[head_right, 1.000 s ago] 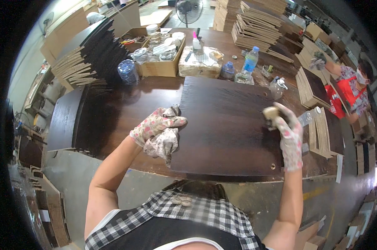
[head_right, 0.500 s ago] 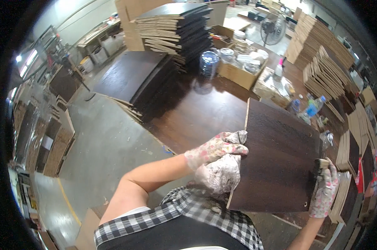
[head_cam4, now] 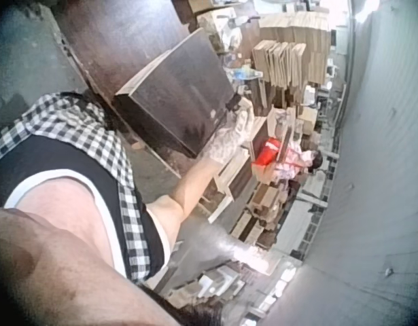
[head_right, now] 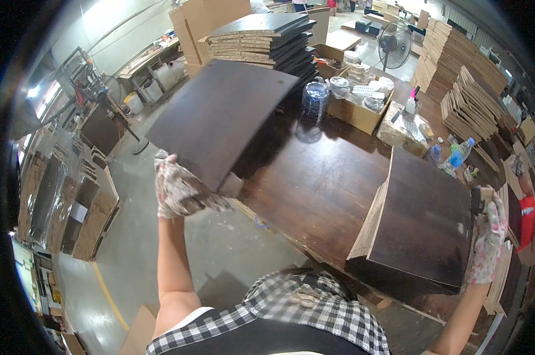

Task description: The person cleans wooden panels by hand using a cloth and a brush. They lift a panel from a stack on a table, wipe the surfaces and edges with the cloth, use the brush on specific areas, and place the cleaned panel into a separate stack.

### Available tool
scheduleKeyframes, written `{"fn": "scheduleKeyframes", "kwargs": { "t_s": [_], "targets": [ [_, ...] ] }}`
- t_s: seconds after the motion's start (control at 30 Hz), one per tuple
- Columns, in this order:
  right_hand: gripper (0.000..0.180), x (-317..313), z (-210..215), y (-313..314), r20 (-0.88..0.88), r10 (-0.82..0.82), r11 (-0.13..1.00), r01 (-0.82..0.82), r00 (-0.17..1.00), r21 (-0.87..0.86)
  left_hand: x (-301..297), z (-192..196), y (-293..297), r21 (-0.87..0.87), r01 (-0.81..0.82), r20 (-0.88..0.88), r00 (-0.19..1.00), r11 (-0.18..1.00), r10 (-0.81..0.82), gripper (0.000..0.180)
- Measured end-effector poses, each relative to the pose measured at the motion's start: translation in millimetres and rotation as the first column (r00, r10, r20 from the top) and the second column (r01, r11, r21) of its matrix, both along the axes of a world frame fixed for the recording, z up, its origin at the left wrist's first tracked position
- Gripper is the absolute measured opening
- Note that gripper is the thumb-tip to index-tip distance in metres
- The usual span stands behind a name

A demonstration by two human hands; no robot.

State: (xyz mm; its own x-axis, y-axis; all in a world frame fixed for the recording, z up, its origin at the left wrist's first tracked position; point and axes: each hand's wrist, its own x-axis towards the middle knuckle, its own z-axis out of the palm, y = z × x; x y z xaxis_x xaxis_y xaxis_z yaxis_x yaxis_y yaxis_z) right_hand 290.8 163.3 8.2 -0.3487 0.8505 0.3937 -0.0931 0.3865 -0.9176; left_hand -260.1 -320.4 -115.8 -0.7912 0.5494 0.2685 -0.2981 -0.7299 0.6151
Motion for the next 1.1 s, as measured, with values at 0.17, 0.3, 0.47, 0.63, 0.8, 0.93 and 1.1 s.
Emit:
{"fn": "scheduleKeyframes", "kwargs": {
  "t_s": [0.17, 0.3, 0.47, 0.63, 0.8, 0.93, 1.1],
  "targets": [
    [0.038, -56.7, 18.0, -35.6, 0.166, 0.093, 0.995, -0.095, 0.982, 0.006, -114.6, -32.1, -49.4, -0.35, -0.599, -0.724, 0.661, 0.721, 0.198, 0.041],
    [0.042, -65.7, 17.3, -53.3, 0.236, 0.198, 0.974, -0.219, 0.951, 0.063, -154.0, -25.9, -42.9, -0.419, -0.898, -0.842, 0.328, 0.136, -0.428, 0.032],
    [0.042, -106.1, 33.3, -100.5, 0.504, 0.447, 0.81, -0.573, 0.739, 0.123, -139.0, -34.6, -45.7, -0.508, -0.824, -0.845, 0.422, 0.251, -0.328, 0.03],
    [0.041, -130.9, 31.9, -116.5, 0.776, 0.448, 0.404, -0.875, 0.444, 0.267, -90.8, -68.0, -68.6, -0.719, -0.343, -0.358, 0.928, 0.605, 0.1, 0.028],
    [0.032, -153.7, 17.2, -91.9, 0.793, 0.374, 0.293, -0.873, 0.481, 0.391, -46.2, -92.8, -87.6, -0.716, -0.108, -0.175, 0.984, 0.69, -0.027, 0.028],
    [0.019, -193.4, 12.0, -23.2, 0.802, 0.405, 0.373, -0.88, 0.439, 0.294, 56.5, -65.1, 29.7, -0.645, 0.291, 0.504, 0.857, 0.707, 0.108, 0.028],
    [0.035, -252.6, 4.9, 75.9, 0.835, 0.01, 0.536, -0.708, 0.549, 0.459, 133.1, -31.5, 106.4, -0.724, 0.315, 0.342, 0.936, 0.613, -0.077, 0.02]
  ]
}}
